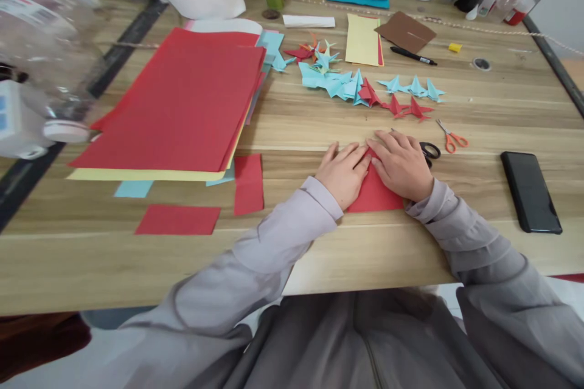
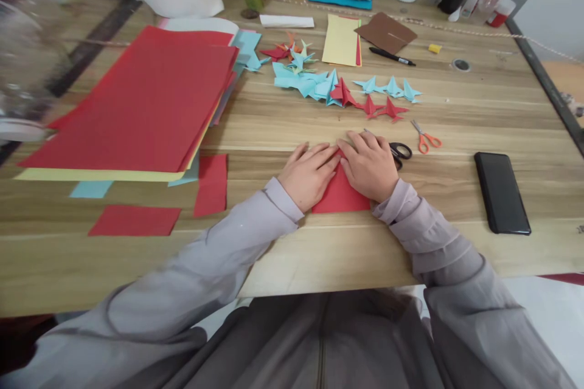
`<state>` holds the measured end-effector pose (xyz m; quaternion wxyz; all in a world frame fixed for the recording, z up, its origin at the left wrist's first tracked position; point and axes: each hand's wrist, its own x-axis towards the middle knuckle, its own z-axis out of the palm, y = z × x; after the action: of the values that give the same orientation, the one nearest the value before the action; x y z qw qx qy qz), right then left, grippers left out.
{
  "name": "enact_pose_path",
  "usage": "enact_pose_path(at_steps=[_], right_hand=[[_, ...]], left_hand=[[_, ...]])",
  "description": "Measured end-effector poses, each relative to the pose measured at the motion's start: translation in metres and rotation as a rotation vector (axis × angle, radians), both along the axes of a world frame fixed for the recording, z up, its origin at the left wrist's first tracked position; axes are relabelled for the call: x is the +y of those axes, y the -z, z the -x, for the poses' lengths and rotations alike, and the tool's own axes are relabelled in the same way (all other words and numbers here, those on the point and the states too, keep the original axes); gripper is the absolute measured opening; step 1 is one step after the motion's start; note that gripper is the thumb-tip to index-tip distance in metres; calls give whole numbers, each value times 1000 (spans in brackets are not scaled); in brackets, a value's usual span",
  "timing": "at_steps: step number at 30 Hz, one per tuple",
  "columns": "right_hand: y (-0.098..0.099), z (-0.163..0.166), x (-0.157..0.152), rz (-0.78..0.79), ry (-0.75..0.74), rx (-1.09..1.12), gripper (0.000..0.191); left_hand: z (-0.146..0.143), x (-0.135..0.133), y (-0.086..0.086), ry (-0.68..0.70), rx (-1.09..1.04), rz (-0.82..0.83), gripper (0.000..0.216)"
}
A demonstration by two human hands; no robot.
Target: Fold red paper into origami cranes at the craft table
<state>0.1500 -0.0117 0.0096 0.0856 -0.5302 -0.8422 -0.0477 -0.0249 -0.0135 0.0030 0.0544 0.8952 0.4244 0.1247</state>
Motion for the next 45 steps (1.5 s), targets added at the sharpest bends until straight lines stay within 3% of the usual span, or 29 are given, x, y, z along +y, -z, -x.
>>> enact_pose_path(at_steps=[22,33,45], right_hand=[[0,3,-1,12,13,4,47],[0,4,-1,19,12,4,47],[3,3,-1,2,9,37,46]], left_hand=[[0,2,0,39,-1,-60,39],[1,1,1,99,22,-183,36],[37,-44,-7,266,23,-275,35]])
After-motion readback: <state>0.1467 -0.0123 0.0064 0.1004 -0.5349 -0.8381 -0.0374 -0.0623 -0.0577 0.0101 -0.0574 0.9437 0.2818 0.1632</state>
